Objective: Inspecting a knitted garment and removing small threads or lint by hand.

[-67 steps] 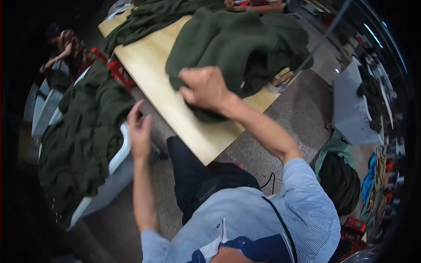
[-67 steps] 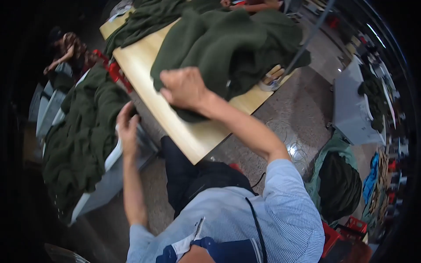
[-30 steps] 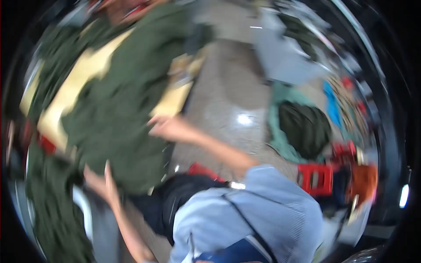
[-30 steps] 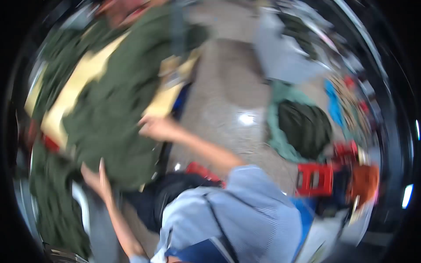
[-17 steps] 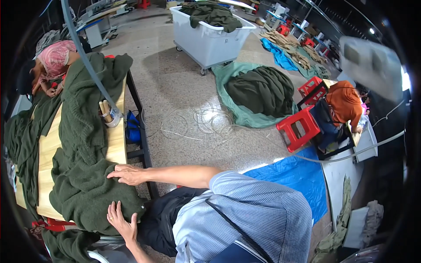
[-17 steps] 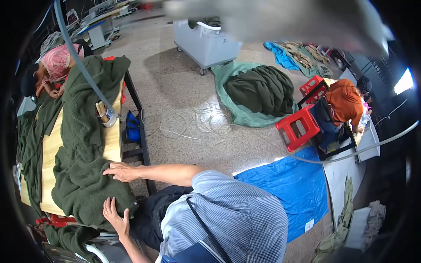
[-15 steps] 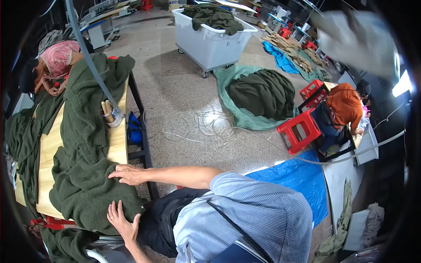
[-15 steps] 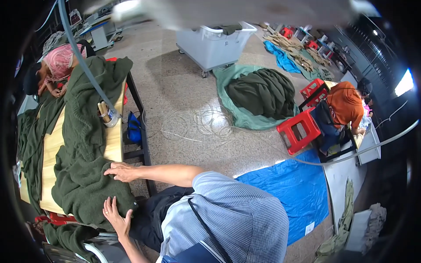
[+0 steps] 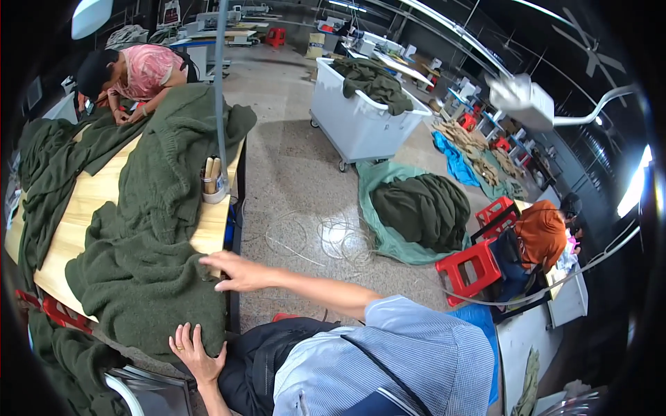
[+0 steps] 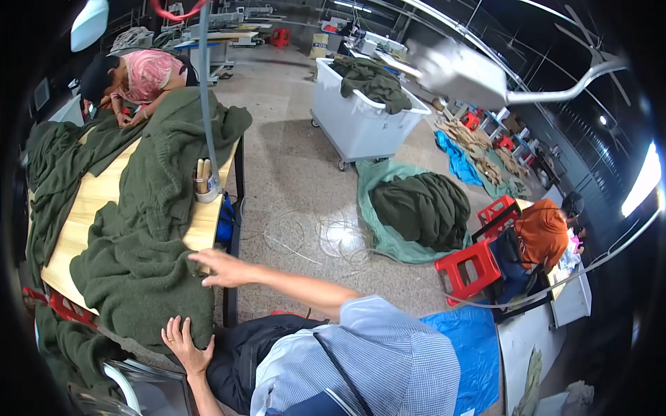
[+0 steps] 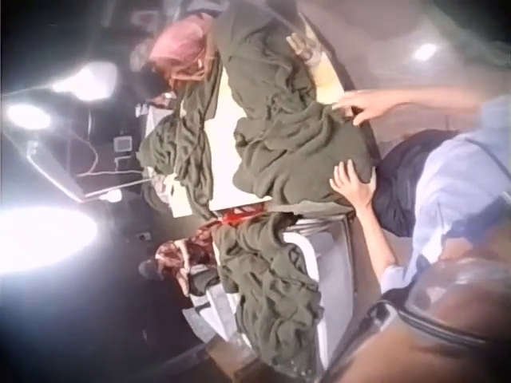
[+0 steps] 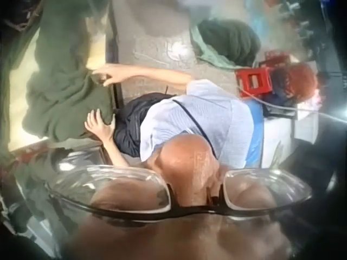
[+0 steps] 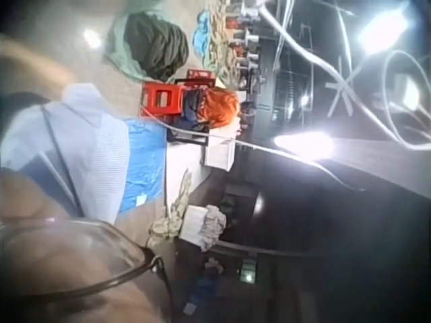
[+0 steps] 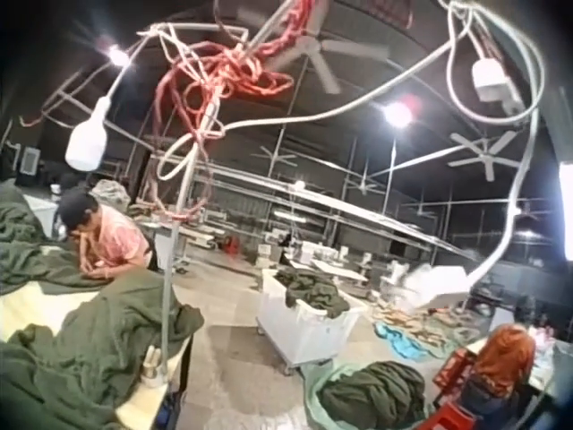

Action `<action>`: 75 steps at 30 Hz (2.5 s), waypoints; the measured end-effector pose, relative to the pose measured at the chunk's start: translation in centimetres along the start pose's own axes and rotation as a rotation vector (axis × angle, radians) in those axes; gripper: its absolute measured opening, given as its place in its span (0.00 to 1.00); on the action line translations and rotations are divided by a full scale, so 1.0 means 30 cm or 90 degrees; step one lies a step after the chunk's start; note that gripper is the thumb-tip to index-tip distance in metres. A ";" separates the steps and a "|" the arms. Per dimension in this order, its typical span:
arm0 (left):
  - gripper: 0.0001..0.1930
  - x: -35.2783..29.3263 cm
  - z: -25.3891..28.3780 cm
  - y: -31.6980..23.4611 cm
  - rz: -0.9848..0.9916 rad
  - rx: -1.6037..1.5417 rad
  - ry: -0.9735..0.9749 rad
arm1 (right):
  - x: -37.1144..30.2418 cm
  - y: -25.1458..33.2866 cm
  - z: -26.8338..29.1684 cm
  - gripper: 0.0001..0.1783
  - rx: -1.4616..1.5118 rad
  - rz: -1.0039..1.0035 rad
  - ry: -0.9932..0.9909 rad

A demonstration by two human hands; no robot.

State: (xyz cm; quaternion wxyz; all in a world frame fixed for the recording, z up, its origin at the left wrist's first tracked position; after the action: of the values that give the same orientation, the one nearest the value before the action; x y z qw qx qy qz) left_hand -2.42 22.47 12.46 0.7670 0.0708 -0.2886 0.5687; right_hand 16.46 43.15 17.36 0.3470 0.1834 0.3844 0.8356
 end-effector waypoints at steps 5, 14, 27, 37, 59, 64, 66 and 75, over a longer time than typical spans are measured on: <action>0.42 -0.052 0.042 0.046 0.010 0.021 -0.093 | -0.186 0.283 0.531 0.29 0.171 -0.048 -0.153; 0.41 -0.078 0.086 0.024 -0.025 0.008 -0.131 | -0.891 0.728 1.250 0.53 0.535 0.482 -0.451; 0.41 -0.162 0.169 -0.029 0.006 0.094 -0.148 | -0.714 1.080 1.275 0.28 0.368 0.627 -0.472; 0.41 -0.160 0.170 -0.040 0.018 0.101 -0.150 | -0.620 1.015 1.429 0.21 0.339 0.523 -0.602; 0.45 0.086 0.030 0.084 0.130 0.082 0.077 | -0.550 1.012 1.589 0.16 0.266 0.534 -0.640; 0.41 0.212 -0.062 0.124 0.099 0.071 0.142 | -0.545 0.988 1.605 0.16 0.227 0.447 -0.700; 0.41 0.272 -0.071 0.103 0.090 0.082 0.142 | -0.559 0.995 1.616 0.16 0.189 0.441 -0.720; 0.46 0.176 0.021 0.022 0.020 0.136 0.044 | -0.660 0.976 1.591 0.17 0.150 0.438 -0.736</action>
State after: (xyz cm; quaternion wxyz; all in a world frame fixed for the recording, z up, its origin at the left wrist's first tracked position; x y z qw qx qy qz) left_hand -2.27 26.80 15.60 0.7558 0.1281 -0.2006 0.6100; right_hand 44.68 39.89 69.52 0.1886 0.7485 0.1456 0.6189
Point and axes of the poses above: each hand's wrist, its own x-axis towards the middle knuckle, its own z-axis out of the back of the hand, y = z × x, the point moved 8 cm from there along x, towards the middle knuckle, and after that the axes turned 11 degrees about -z, right-handed, at the moved point
